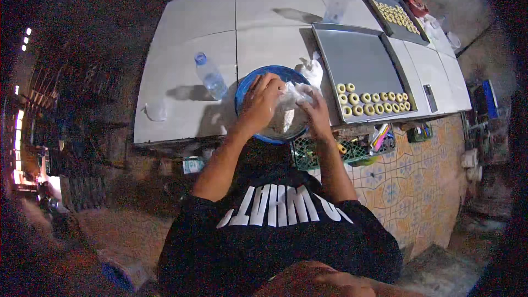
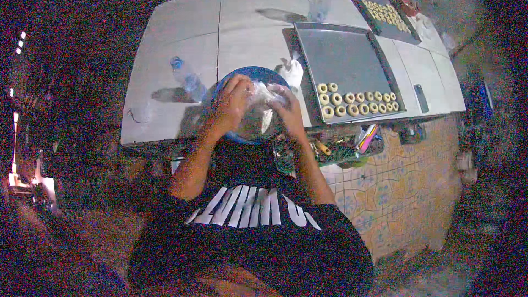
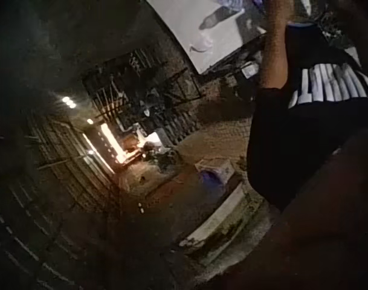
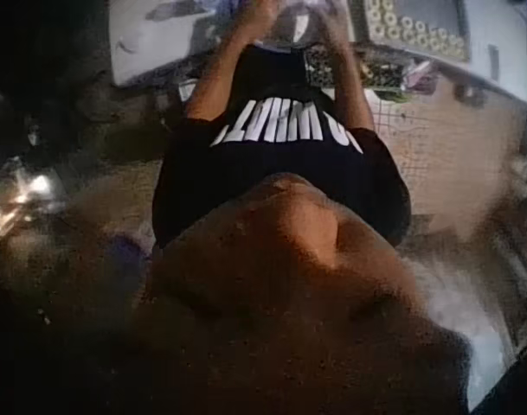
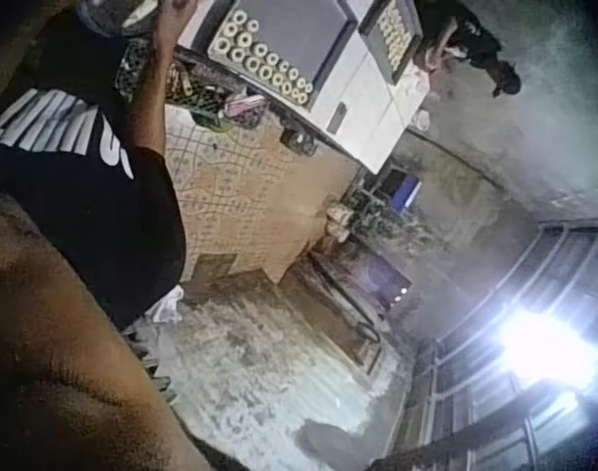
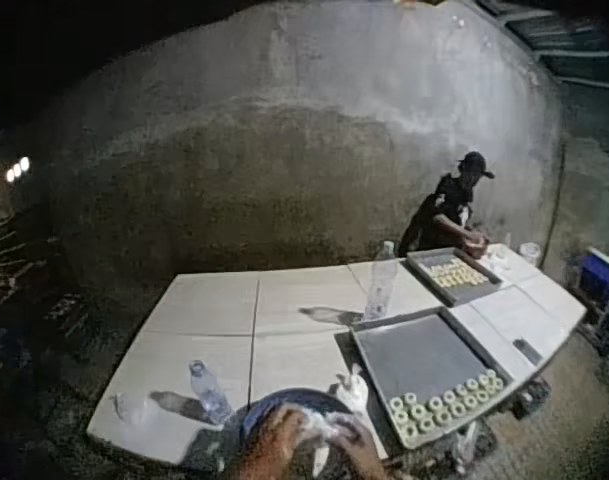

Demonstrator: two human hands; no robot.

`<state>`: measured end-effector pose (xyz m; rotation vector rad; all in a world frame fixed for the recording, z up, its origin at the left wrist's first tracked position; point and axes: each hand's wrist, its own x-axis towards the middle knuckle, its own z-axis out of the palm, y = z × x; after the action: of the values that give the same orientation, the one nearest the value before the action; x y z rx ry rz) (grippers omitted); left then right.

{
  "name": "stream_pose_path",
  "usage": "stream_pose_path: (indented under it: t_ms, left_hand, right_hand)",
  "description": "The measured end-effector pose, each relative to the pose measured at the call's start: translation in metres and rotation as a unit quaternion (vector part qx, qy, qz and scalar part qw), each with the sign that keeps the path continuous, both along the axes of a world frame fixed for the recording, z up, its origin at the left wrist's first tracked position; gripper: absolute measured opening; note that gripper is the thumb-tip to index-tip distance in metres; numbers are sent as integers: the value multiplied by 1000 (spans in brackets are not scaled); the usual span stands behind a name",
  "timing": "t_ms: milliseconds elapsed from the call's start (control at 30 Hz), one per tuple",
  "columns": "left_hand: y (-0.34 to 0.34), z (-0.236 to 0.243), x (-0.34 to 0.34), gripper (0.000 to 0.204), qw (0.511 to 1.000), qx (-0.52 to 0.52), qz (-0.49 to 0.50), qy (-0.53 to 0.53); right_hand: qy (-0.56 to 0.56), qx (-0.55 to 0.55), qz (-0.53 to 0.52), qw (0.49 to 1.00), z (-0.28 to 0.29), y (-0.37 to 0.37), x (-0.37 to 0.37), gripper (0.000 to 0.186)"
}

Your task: The person empties bags of flour into a bowl, pours water from a plastic bottle into the bowl, and kneads the dough mixture by hand.

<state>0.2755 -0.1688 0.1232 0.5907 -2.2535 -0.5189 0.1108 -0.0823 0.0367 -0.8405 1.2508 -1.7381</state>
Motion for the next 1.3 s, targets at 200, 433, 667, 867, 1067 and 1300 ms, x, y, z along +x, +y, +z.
stream_pose_path:
  t_ms: [200,433,667,867,1067,1300]
  left_hand:
    - [-5,-3,1,14,1000,30,3,4]
    - [-8,-12,14,18,996,76,24,38]
    - [-16,-34,28,22,985,127,72,94]
    - [-19,-37,35,44,968,206,76,124]
    - [-33,-34,40,31,974,188,-3,125]
    - [-29,-18,55,13,981,174,-2,82]
  right_hand:
    - [287,-21,-19,957,35,-11,1,29]
    - [384,-24,-22,923,52,-21,10,21]
    - [448,-78,-54,889,31,-42,13,21]
    - [428,-58,-33,901,41,-47,17,22]
    - [403,-50,39,913,50,-40,25,22]
    - [307,-59,24,950,54,-36,41,14]
